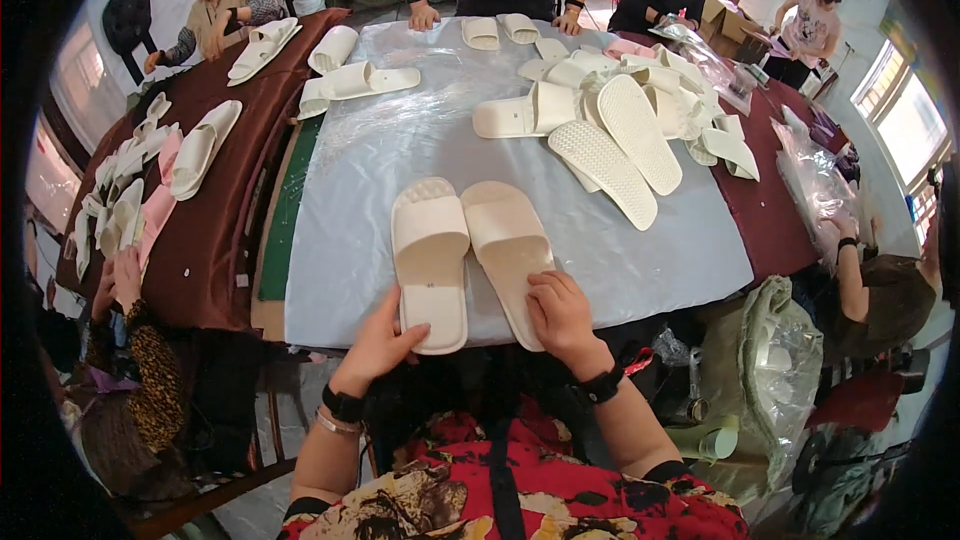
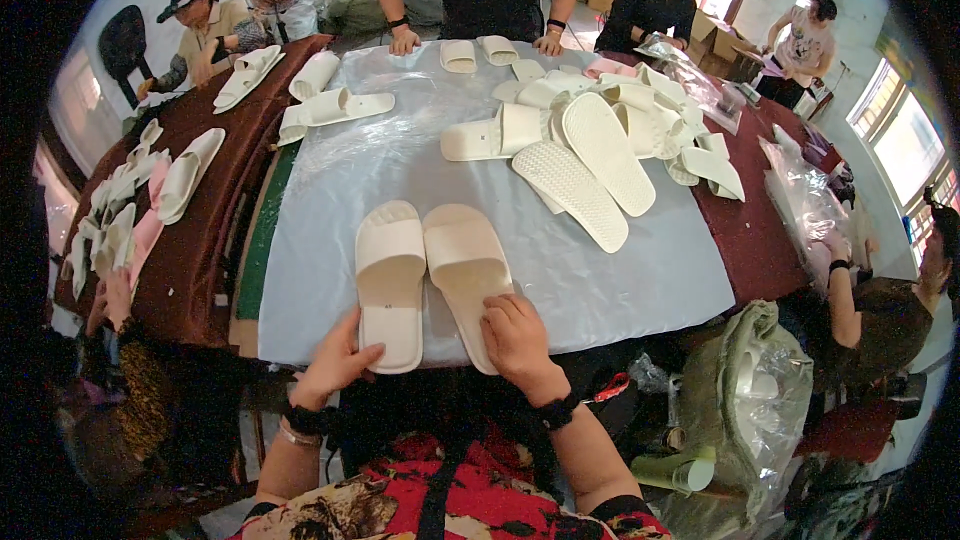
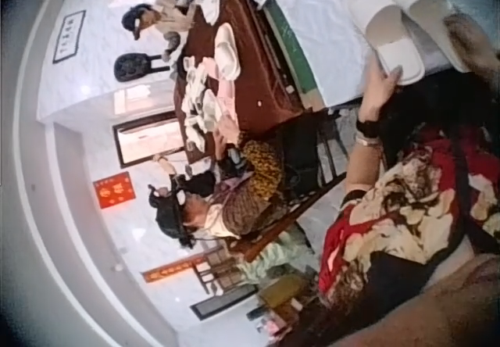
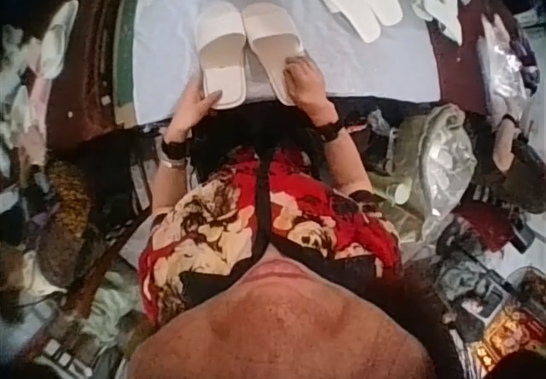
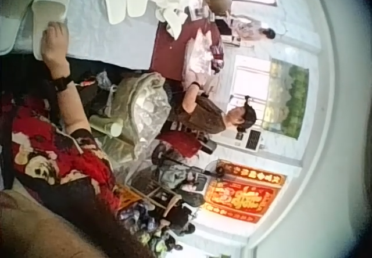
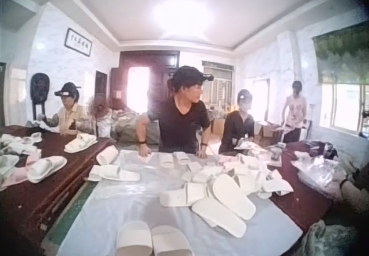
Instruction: Assembling, inspecting, and trimming white slippers at a shared workstation in a factory setting.
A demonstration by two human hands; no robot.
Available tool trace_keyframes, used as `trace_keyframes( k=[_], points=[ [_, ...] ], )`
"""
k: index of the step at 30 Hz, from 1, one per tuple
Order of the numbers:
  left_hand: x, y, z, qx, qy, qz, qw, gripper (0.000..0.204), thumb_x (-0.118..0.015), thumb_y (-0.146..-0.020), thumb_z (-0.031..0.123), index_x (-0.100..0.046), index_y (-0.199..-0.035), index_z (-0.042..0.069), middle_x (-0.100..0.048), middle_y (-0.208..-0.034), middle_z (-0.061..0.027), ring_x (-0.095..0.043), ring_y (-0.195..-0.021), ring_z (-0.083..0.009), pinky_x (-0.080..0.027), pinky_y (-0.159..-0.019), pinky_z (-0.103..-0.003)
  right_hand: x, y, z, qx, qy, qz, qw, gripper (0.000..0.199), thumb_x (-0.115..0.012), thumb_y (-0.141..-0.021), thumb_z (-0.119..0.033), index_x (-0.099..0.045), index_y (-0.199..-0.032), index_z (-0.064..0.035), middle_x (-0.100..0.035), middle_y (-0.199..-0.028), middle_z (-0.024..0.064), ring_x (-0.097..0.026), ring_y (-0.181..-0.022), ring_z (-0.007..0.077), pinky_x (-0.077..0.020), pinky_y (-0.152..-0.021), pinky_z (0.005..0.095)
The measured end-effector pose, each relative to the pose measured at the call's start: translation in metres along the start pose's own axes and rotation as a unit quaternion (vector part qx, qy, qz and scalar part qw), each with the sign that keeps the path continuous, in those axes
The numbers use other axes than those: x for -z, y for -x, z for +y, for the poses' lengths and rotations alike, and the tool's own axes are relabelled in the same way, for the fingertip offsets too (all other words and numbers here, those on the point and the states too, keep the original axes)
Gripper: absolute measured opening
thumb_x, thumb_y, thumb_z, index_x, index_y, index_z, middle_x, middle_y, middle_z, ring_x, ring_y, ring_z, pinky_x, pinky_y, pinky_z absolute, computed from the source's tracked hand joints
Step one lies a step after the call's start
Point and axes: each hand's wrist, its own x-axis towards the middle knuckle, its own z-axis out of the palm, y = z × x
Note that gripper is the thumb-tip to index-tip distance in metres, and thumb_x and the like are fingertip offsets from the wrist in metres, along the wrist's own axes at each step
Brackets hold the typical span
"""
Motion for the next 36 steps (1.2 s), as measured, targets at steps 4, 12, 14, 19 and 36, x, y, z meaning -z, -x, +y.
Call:
trace_keyframes(
  k=[4, 12, 14, 19, 36],
  points=[
    [-0.016, 0.010, -0.011, 0.023, 0.026, -0.001, 0.999, 0.079, -0.062, -0.088, 0.016, -0.011, -0.145, -0.002, -0.063, -0.094, -0.0115, -0.060, -0.067, -0.0120, -0.049, -0.053, -0.025, -0.019, -0.012, 0.001, -0.024, 0.032, -0.030, 0.999, 0.010, -0.063, -0.074, -0.006, -0.061, -0.083, -0.0028, -0.060, -0.099, 0.0120, -0.055, -0.097, 0.0318, -0.0461, -0.084, 0.0411],
    [-0.004, 0.015, 0.000, 0.069, -0.085, 0.010, 0.994, 0.069, -0.064, -0.086, 0.017, -0.028, -0.140, -0.004, -0.060, -0.068, -0.0075, -0.057, -0.058, -0.0116, -0.046, -0.052, -0.027, -0.002, -0.017, -0.018, -0.071, 0.102, -0.039, 0.992, 0.007, -0.065, -0.075, -0.012, -0.063, -0.077, -0.0060, -0.049, -0.124, 0.0161, -0.041, -0.120, 0.0390, -0.0323, -0.095, 0.0624],
    [0.012, 0.007, -0.004, 0.042, -0.110, 0.045, 0.992, 0.057, -0.064, -0.086, 0.016, -0.039, -0.133, -0.003, -0.060, -0.068, -0.0070, -0.057, -0.057, -0.0110, -0.046, -0.051, -0.027, 0.006, -0.015, -0.020, -0.083, 0.118, -0.049, 0.988, 0.007, -0.064, -0.076, -0.013, -0.063, -0.078, -0.0062, -0.046, -0.128, 0.0175, -0.039, -0.122, 0.0409, -0.0298, -0.096, 0.0654],
    [0.035, -0.024, 0.011, -0.061, -0.155, 0.159, 0.973, 0.032, -0.065, -0.084, 0.014, -0.059, -0.111, -0.003, -0.062, -0.069, -0.0064, -0.058, -0.059, -0.0125, -0.047, -0.056, -0.027, 0.025, -0.020, -0.031, -0.083, 0.170, -0.062, 0.980, 0.008, -0.063, -0.079, -0.014, -0.062, -0.075, -0.0060, -0.054, -0.119, 0.0173, -0.046, -0.117, 0.0378, -0.0302, -0.096, 0.0656],
    [0.036, -0.092, -0.019, -0.214, -0.217, 0.245, 0.921, 0.031, -0.062, -0.084, 0.022, -0.061, -0.107, 0.000, -0.060, -0.107, -0.0168, -0.057, -0.099, -0.0300, -0.046, -0.086, -0.036, 0.053, -0.025, -0.036, -0.022, 0.040, 0.058, 0.997, 0.013, -0.066, -0.070, -0.002, -0.054, -0.067, -0.0042, -0.048, -0.060, 0.0088, -0.048, -0.058, 0.0291, -0.0377, -0.059, 0.0393]
  ],
)
